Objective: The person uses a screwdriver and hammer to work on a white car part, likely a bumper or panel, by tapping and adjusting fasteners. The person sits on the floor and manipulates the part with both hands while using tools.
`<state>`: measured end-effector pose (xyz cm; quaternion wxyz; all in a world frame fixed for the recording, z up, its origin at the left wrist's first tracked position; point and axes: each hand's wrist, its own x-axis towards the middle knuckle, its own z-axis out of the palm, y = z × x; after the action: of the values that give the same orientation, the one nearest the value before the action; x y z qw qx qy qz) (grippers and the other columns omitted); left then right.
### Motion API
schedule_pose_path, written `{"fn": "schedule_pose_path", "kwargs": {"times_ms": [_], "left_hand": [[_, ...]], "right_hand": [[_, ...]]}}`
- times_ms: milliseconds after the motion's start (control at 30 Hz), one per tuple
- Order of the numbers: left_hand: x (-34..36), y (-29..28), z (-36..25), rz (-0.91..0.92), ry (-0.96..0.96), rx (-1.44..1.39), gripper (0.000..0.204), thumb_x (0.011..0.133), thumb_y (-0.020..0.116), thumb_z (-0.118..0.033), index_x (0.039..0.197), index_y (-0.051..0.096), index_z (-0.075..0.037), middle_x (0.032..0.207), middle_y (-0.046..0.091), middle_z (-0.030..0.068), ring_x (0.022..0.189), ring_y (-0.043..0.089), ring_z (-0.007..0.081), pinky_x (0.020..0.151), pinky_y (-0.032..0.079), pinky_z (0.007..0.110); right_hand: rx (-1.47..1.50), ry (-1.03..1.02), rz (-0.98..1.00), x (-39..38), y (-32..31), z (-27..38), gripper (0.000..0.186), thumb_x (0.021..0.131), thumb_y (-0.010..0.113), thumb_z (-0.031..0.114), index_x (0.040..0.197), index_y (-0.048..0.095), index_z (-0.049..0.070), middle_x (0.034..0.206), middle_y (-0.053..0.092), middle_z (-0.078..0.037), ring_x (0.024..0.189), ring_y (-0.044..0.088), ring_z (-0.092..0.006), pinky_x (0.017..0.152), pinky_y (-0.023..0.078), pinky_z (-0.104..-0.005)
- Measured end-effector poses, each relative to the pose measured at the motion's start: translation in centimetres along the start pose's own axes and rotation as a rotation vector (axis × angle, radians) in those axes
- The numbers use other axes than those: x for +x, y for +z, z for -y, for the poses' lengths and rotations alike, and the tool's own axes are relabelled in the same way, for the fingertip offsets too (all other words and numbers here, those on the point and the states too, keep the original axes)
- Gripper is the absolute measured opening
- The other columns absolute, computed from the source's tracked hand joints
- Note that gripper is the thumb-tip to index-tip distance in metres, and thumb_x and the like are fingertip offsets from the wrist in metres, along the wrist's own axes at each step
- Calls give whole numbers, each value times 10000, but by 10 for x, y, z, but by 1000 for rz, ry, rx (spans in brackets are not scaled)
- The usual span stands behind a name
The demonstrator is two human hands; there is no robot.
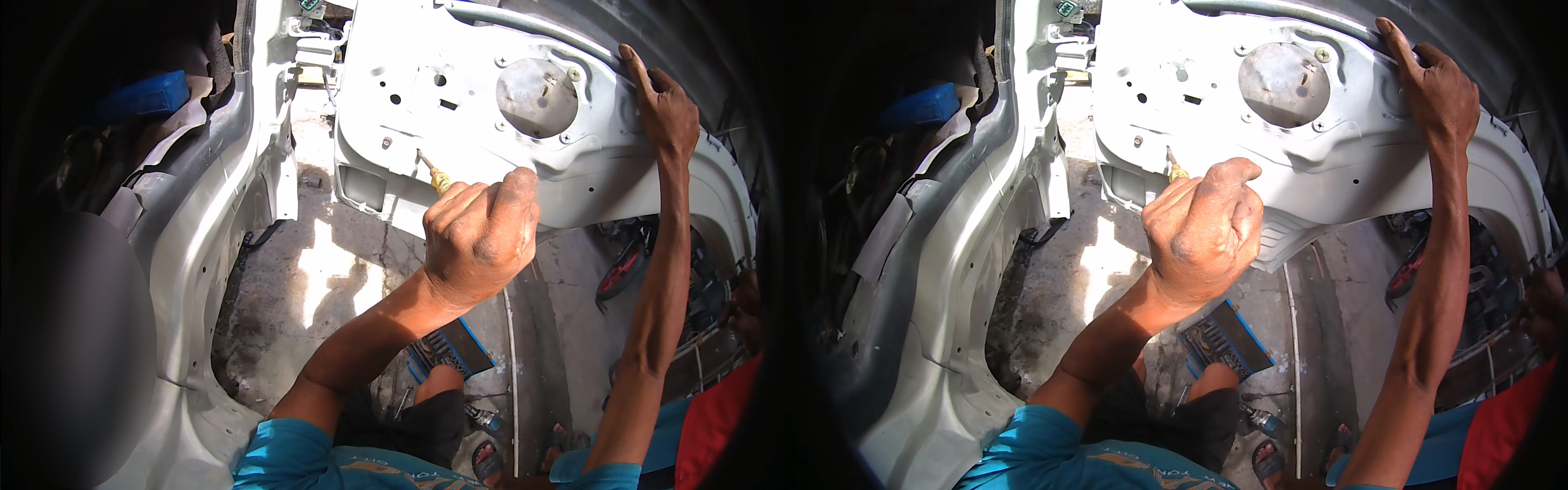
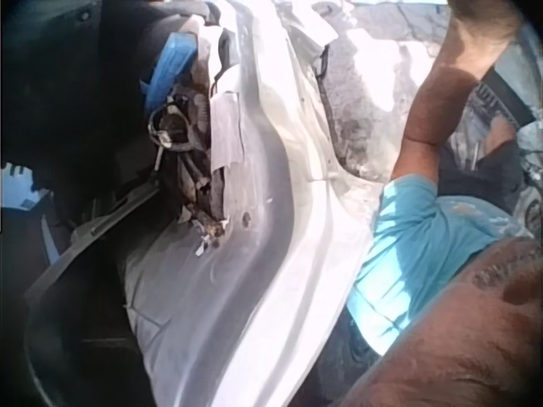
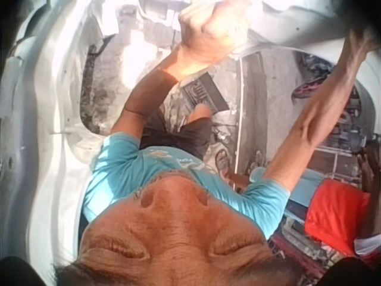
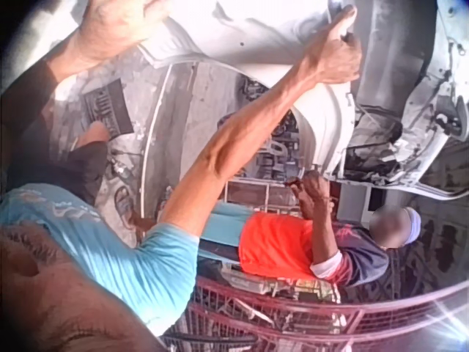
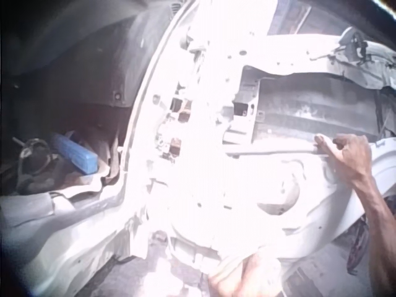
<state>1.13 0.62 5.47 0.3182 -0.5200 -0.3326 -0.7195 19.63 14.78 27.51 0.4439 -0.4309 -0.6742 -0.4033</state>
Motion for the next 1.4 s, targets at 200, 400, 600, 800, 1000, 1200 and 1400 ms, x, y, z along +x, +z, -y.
{"fn": "schedule_pose_path", "kwargs": {"times_ms": [200,400,600,800,1000,1200,1400], "left_hand": [[2,-41,17,-132,-271,-140,173,851,641,99,987,697,8,636,618,5,506,545,65,513,449,220],[0,-60,46,-397,-397,-507,175,895,575,128,1026,675,67,734,682,57,582,564,17,527,448,188],[21,-8,8,-86,-105,-176,225,778,681,79,968,672,-43,583,559,30,478,576,179,497,451,313],[19,1,11,-108,-81,-168,159,833,625,108,919,696,-5,649,643,40,519,575,70,492,448,240],[55,2,5,47,-267,-4,80,840,598,54,823,655,0,535,590,90,468,635,208,460,481,323],[42,-2,3,31,-240,-30,65,846,614,1,840,672,-27,535,595,106,492,660,225,493,505,329],[66,-7,11,79,-348,-51,83,852,605,-11,857,688,-12,583,646,126,509,666,238,514,517,343]], "right_hand": [[23,32,39,1,3,0,847,821,438,932,916,817,181,661,676,-24,718,698,-209,691,513,-375],[-30,67,86,2,-5,-6,857,822,436,934,955,821,180,667,678,-25,721,697,-212,696,514,-381],[-5,12,36,4,3,1,846,836,445,920,845,800,152,622,671,-19,633,699,-202,602,542,-387],[-17,26,60,2,-6,3,845,831,449,923,865,808,159,646,684,-31,673,710,-215,628,540,-393],[8,42,27,0,-6,7,868,812,445,943,868,811,158,648,681,-34,691,715,-213,668,550,-398],[2,39,47,3,-4,3,913,822,422,941,931,825,129,719,731,-66,721,731,-243,703,569,-428],[-4,39,26,2,-8,11,896,826,428,935,929,826,139,750,740,-84,719,723,-255,698,564,-438]]}}
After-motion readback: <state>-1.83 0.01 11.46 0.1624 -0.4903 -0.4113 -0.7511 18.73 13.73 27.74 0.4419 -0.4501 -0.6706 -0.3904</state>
